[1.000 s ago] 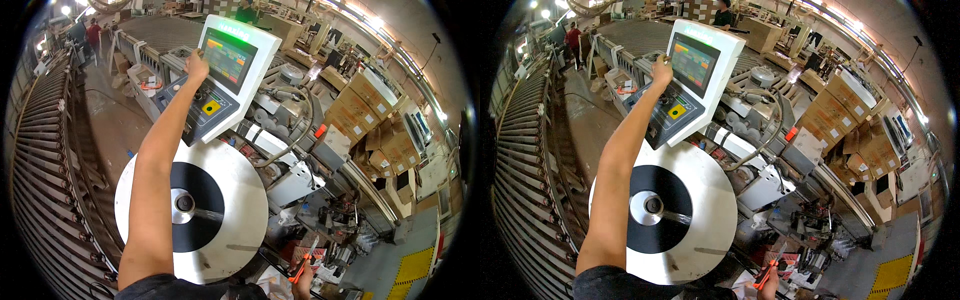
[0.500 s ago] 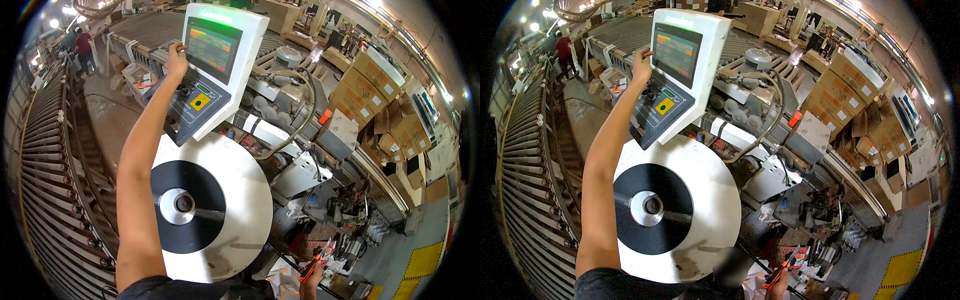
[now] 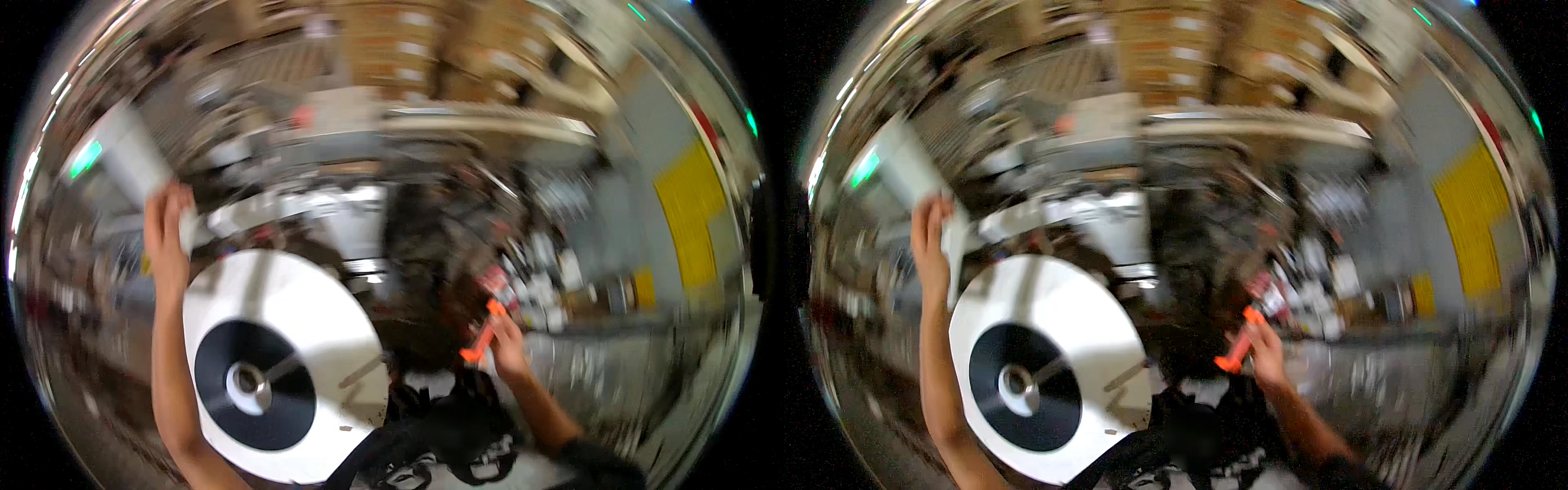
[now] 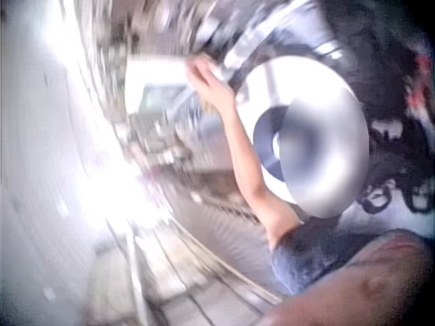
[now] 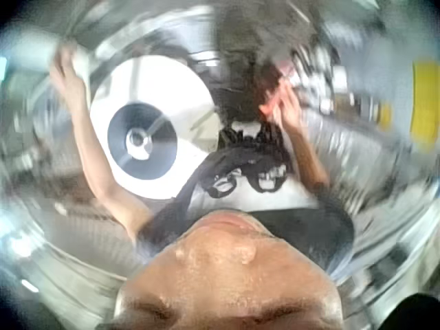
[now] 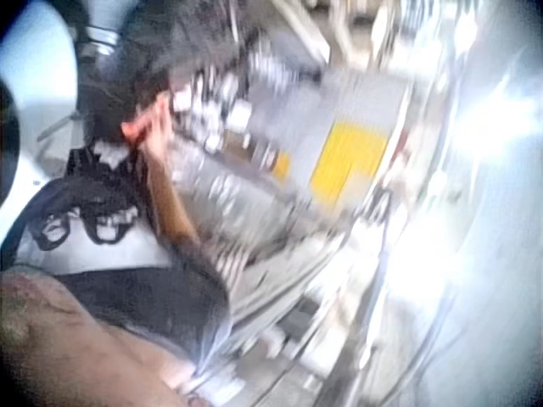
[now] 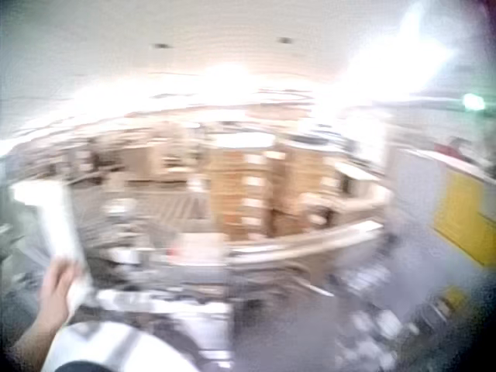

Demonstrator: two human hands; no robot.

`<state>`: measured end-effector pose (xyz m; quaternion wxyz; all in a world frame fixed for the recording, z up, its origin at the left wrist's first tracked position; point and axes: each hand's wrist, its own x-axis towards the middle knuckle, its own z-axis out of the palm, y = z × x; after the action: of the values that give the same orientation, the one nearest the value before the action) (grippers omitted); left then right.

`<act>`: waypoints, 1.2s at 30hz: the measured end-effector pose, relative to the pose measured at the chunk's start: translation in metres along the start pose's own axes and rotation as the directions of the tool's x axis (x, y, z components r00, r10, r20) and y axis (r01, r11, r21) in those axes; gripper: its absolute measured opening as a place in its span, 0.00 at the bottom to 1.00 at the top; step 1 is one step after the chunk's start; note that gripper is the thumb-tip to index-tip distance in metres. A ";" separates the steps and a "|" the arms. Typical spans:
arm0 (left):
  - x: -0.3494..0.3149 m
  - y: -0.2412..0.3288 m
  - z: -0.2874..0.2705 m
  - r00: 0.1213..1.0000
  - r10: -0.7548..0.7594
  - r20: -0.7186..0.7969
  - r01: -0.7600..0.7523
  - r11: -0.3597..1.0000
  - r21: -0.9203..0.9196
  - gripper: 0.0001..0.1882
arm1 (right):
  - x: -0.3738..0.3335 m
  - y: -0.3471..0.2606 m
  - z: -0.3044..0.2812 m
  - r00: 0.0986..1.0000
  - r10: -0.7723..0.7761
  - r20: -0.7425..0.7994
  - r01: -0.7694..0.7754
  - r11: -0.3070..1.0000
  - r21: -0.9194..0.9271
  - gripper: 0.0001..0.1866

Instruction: The person uses a small hand tool to adjust internal machine components, then applies liquid from a bottle to a cloth to wipe the parts, while also handling a roll of black tape.

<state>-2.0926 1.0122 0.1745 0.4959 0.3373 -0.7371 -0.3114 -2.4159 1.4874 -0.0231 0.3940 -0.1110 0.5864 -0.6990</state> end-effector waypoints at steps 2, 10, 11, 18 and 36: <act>-0.070 0.049 0.063 0.907 0.039 0.420 0.005 0.994 -0.105 0.24 | 0.015 -0.013 0.016 1.000 0.008 0.016 -0.010 0.992 0.124 0.18; -0.209 0.191 0.360 0.284 -0.235 0.929 0.271 0.950 0.158 0.36 | 0.071 -0.078 -0.073 0.993 -0.119 0.006 0.088 0.768 0.634 0.19; -0.215 0.208 0.393 0.239 -0.276 0.931 0.466 0.874 0.139 0.34 | 0.084 -0.083 -0.093 0.990 -0.138 0.002 0.099 0.725 0.681 0.19; -0.235 0.237 0.579 0.527 -0.298 0.796 0.402 0.913 0.076 0.19 | 0.160 -0.106 -0.188 0.992 -0.098 0.076 -0.003 0.598 0.802 0.25; -0.067 0.130 0.844 0.376 0.122 0.919 -0.771 0.592 0.237 0.29 | 0.435 -0.083 -0.297 0.886 -0.338 -0.317 0.193 0.891 -0.411 0.29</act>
<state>-2.8932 1.2464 -0.0221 0.0017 0.0593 -0.9982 0.0034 -2.9237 1.4083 -0.1664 0.1434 -0.1256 0.7505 -0.6328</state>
